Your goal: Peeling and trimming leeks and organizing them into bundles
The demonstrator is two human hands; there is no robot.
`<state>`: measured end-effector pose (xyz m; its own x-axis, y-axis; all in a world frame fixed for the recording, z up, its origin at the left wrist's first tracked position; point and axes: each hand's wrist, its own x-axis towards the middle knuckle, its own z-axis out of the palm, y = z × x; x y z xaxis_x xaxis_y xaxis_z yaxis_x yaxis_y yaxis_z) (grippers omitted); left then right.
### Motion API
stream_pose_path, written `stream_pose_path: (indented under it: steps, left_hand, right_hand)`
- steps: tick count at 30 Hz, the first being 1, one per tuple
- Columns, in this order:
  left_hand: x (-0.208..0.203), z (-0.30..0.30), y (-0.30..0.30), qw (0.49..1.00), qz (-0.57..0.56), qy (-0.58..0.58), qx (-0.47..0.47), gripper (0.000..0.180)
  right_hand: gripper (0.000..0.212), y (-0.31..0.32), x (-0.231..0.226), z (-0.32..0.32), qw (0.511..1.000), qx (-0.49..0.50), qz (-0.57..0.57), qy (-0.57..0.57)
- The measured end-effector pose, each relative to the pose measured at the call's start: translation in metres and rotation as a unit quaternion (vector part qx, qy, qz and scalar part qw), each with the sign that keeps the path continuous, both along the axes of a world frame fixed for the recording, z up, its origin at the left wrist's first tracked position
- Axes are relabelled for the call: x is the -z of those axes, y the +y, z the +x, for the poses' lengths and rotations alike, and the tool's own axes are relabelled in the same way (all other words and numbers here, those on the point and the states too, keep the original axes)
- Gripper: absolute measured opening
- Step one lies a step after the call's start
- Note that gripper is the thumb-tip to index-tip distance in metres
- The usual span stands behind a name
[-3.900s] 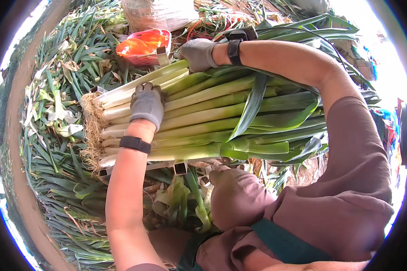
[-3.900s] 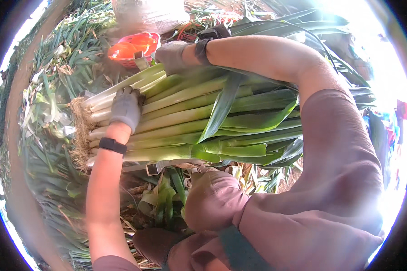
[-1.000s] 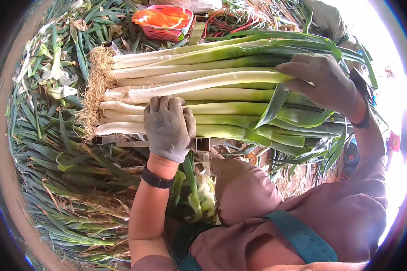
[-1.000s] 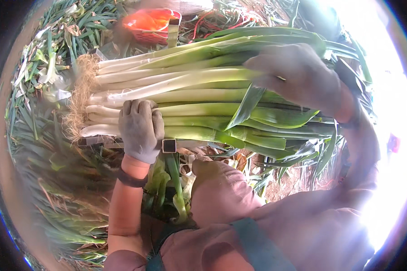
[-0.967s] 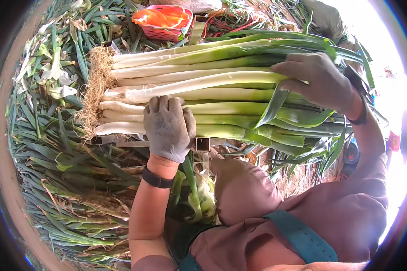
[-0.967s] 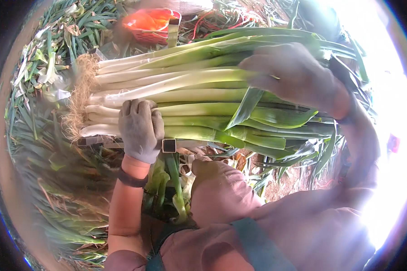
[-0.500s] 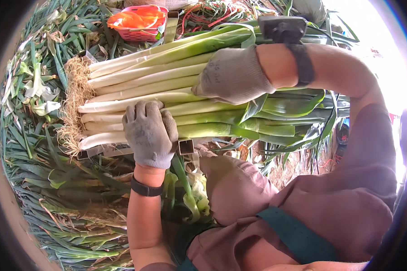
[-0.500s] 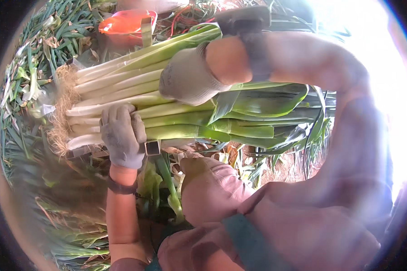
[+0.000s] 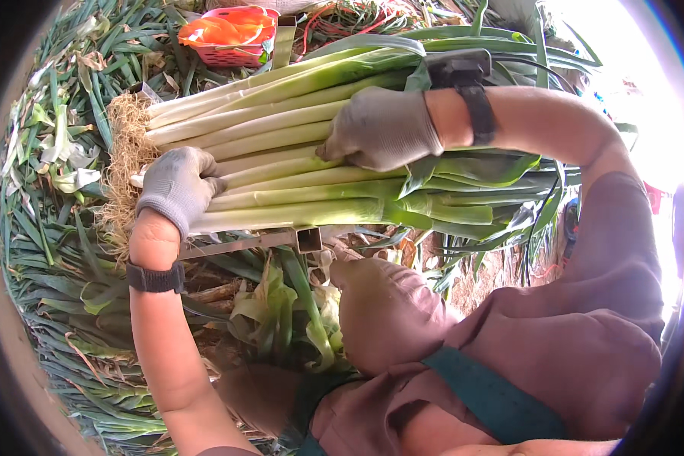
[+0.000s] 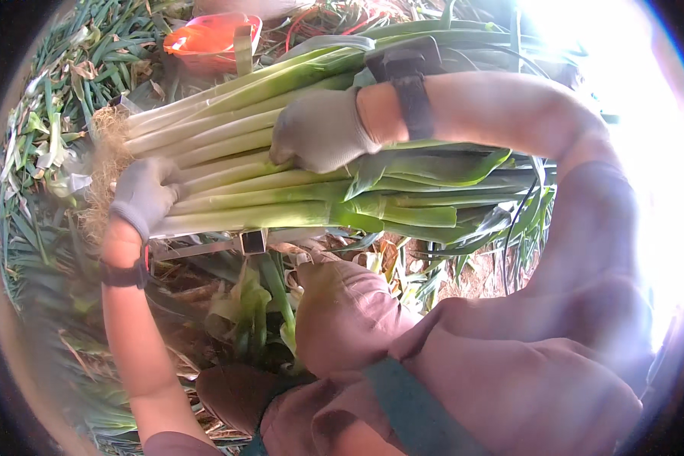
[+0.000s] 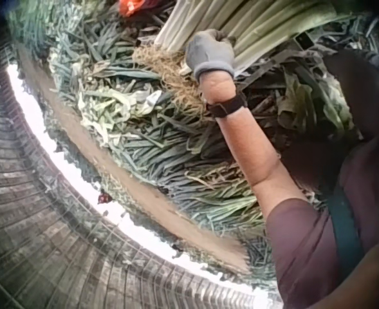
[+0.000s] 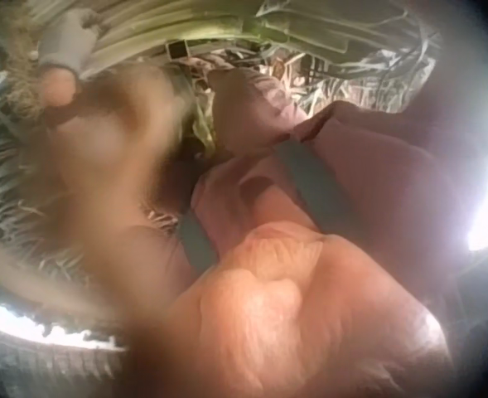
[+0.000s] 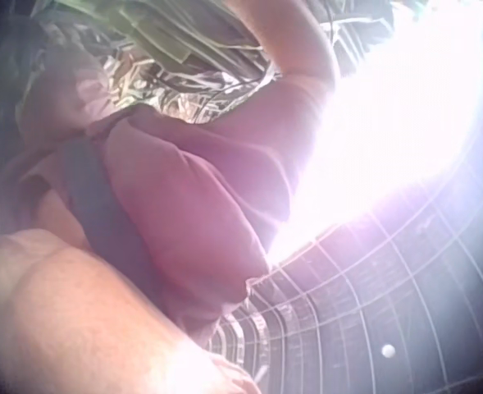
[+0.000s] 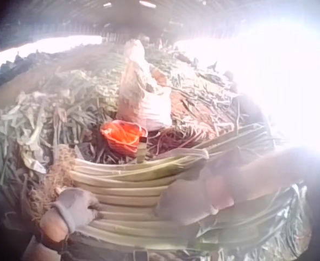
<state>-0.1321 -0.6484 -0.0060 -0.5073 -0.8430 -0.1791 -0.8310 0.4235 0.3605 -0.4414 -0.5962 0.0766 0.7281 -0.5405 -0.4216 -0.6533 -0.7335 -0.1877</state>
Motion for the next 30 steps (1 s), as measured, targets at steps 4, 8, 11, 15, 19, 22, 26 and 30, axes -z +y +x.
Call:
stream_pose_path:
  steps: [4, 8, 11, 15, 19, 22, 26, 30]
  left_hand:
    - [0.015, -0.01, -0.005, 0.995, -0.028, -0.087, 0.035, 0.014]
    - [0.029, -0.028, -0.017, 0.986, -0.009, -0.166, 0.029, 0.016]
    - [0.032, -0.026, -0.018, 0.99, -0.008, -0.143, 0.009, 0.016]
    - [0.044, -0.015, -0.021, 0.991, -0.036, -0.126, -0.017, 0.016]
    - [0.055, -0.004, -0.026, 0.99, -0.041, -0.129, -0.032, 0.016]
    - [0.057, -0.016, -0.029, 0.993, -0.043, -0.105, -0.032, 0.016]
    - [0.064, -0.02, -0.022, 0.994, -0.071, -0.078, -0.042, 0.017]
    - [0.067, -0.007, -0.017, 0.993, -0.082, -0.072, -0.044, 0.018]
  right_hand:
    - [0.021, 0.011, 0.007, 0.011, 0.998, 0.002, -0.028, 0.05]
    - [0.019, 0.014, 0.018, 0.01, 0.997, 0.013, -0.062, 0.033]
    - [0.024, 0.023, -0.004, -0.009, 0.995, 0.007, -0.052, 0.084]
    - [0.032, 0.049, -0.071, -0.042, 0.963, 0.054, -0.011, 0.263]
    - [0.034, 0.083, -0.079, -0.046, 0.951, 0.01, -0.064, 0.302]
    - [0.034, 0.058, -0.044, -0.091, 0.975, -0.063, -0.119, 0.177]
    - [0.039, 0.071, -0.031, -0.086, 0.975, 0.111, -0.108, 0.162]
    - [0.056, 0.099, -0.071, -0.081, 0.951, 0.08, -0.226, 0.193]
